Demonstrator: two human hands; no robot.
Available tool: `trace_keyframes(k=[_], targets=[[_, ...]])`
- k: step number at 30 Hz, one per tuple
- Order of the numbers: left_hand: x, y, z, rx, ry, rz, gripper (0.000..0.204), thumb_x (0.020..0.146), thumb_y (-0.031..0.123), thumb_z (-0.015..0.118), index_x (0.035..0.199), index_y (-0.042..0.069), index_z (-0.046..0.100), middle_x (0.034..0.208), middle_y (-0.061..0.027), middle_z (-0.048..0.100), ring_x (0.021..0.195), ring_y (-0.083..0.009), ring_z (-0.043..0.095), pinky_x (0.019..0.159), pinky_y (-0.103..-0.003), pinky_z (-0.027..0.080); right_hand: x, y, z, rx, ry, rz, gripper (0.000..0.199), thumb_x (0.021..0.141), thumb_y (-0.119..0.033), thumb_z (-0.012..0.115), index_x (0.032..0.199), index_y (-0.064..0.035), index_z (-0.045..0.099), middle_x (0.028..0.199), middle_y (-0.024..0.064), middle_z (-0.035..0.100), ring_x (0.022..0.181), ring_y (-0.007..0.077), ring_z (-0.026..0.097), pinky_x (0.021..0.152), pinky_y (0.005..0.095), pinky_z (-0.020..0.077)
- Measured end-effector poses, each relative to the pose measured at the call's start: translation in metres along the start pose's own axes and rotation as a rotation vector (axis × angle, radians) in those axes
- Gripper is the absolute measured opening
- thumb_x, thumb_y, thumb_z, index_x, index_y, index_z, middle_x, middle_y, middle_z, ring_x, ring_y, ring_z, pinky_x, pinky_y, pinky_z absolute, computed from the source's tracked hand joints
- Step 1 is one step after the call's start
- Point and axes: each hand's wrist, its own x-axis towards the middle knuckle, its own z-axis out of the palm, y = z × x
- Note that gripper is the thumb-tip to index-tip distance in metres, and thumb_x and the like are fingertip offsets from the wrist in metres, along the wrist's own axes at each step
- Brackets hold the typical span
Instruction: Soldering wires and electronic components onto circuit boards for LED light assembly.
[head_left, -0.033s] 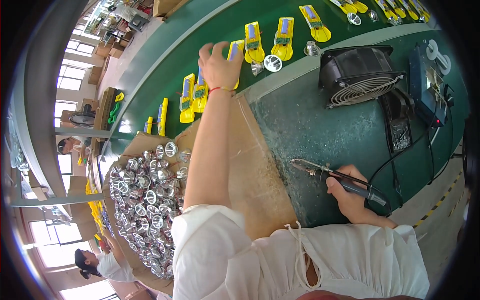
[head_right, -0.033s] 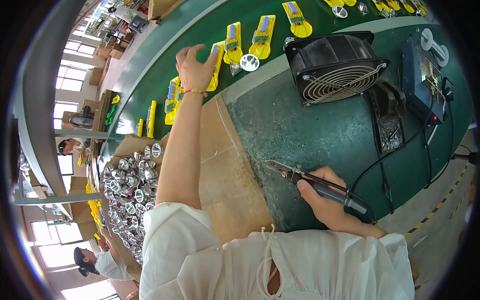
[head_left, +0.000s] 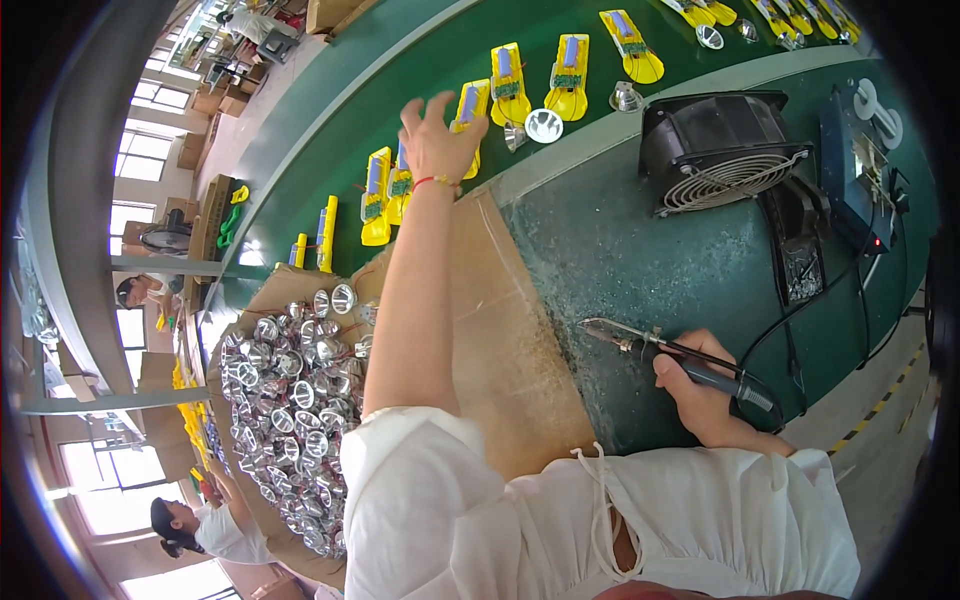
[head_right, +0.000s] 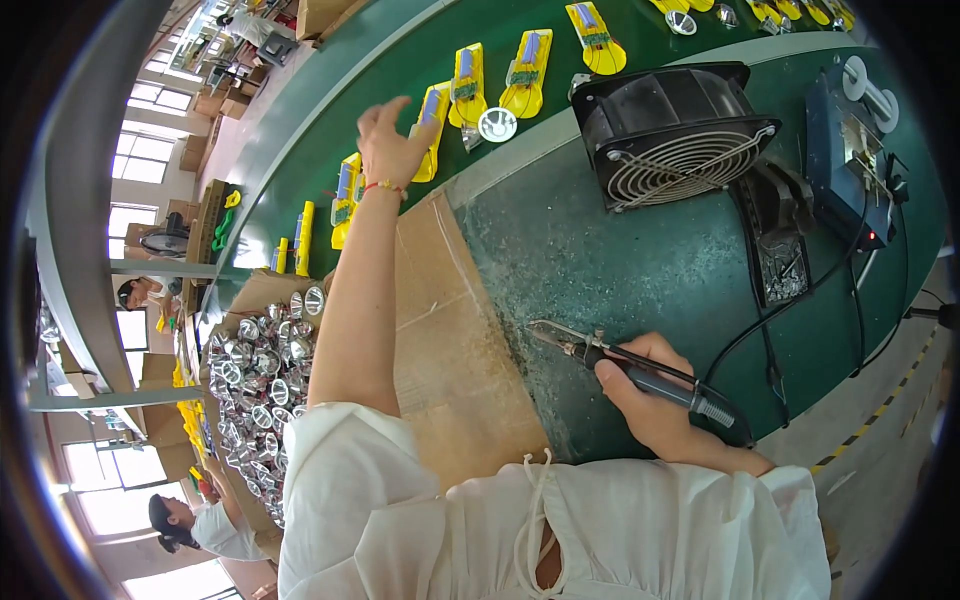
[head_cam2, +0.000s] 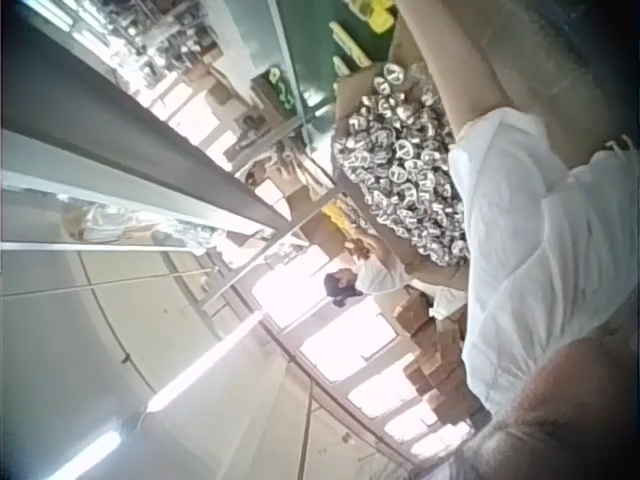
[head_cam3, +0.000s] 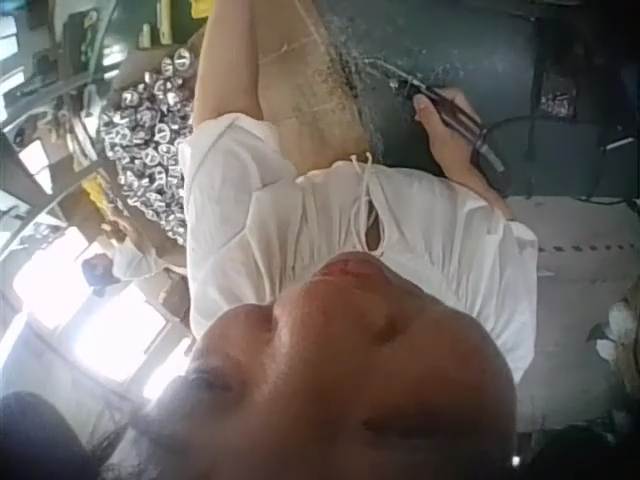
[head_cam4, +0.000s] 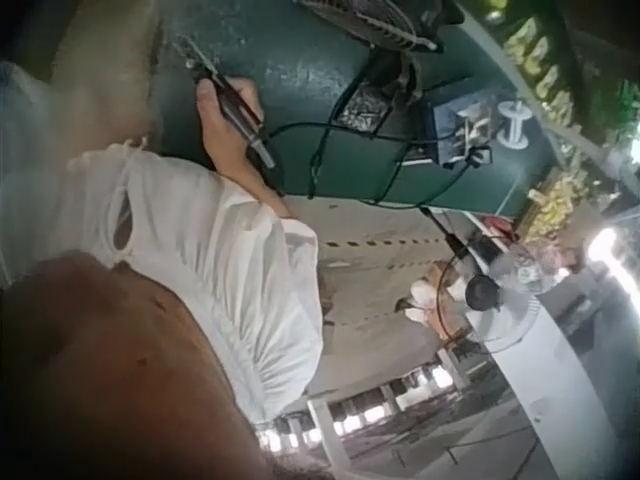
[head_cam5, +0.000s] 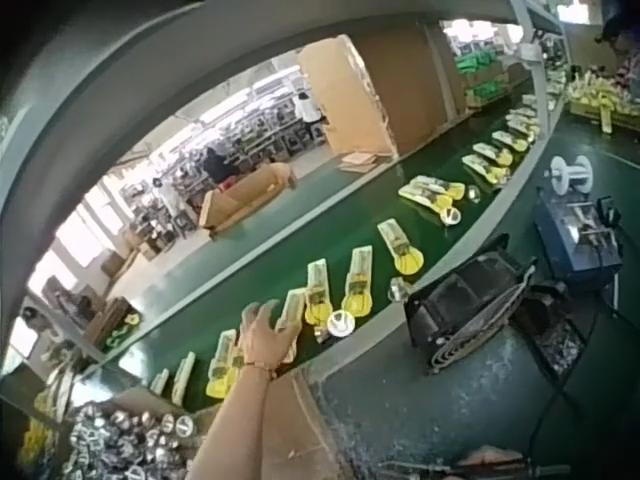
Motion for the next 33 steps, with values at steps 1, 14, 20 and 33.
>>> trace_keyframes(k=[1, 14, 20, 33], targets=[[-0.004, -0.011, -0.005, -0.008, -0.152, 0.007, 0.051, 0.067, 0.028, 0.066, 0.115, 0.012, 0.057, 0.119, -0.0194, 0.048, 0.103, -0.0341, 0.052, 0.091, -0.039, 0.041, 0.002, -0.002, 0.001, 0.019, -0.016, 0.008, 0.014, 0.077, -0.007, 0.066, 0.080, -0.0015, 0.054, 0.063, 0.0027, 0.059, 0.057, 0.0058, 0.054, 0.051, 0.0211, 0.0426], [-0.194, 0.032, -0.147, -0.081, -0.095, -0.290, 0.036, 0.072, 0.017, 0.066, 0.104, 0.006, 0.056, 0.099, -0.0112, 0.053, 0.070, -0.0253, 0.057, 0.059, -0.036, 0.048, 0.005, 0.005, 0.001, 0.005, 0.005, -0.065, 0.012, 0.080, -0.007, 0.062, 0.083, -0.0001, 0.053, 0.065, 0.0044, 0.056, 0.056, 0.0075, 0.052, 0.052, 0.0205, 0.0420], [-0.180, -0.064, -0.159, 0.486, -0.234, 0.262, 0.021, 0.070, 0.013, 0.063, 0.091, 0.012, 0.063, 0.086, -0.0038, 0.061, 0.100, -0.0211, 0.051, 0.087, -0.041, 0.037, -0.003, 0.004, 0.006, 0.041, -0.014, -0.127, 0.011, 0.081, -0.007, 0.062, 0.084, -0.0003, 0.053, 0.066, 0.0046, 0.056, 0.056, 0.0076, 0.052, 0.052, 0.0199, 0.0411], [-0.256, 0.072, -0.159, -0.441, -0.322, -0.487, 0.012, 0.077, 0.011, 0.065, 0.079, -0.001, 0.065, 0.074, -0.0129, 0.062, 0.064, -0.0193, 0.060, 0.059, -0.028, 0.047, -0.037, -0.002, 0.006, -0.085, -0.144, -0.347, 0.014, 0.078, -0.007, 0.065, 0.083, -0.0006, 0.054, 0.071, 0.0064, 0.057, 0.059, 0.0093, 0.053, 0.053, 0.0229, 0.0425]])
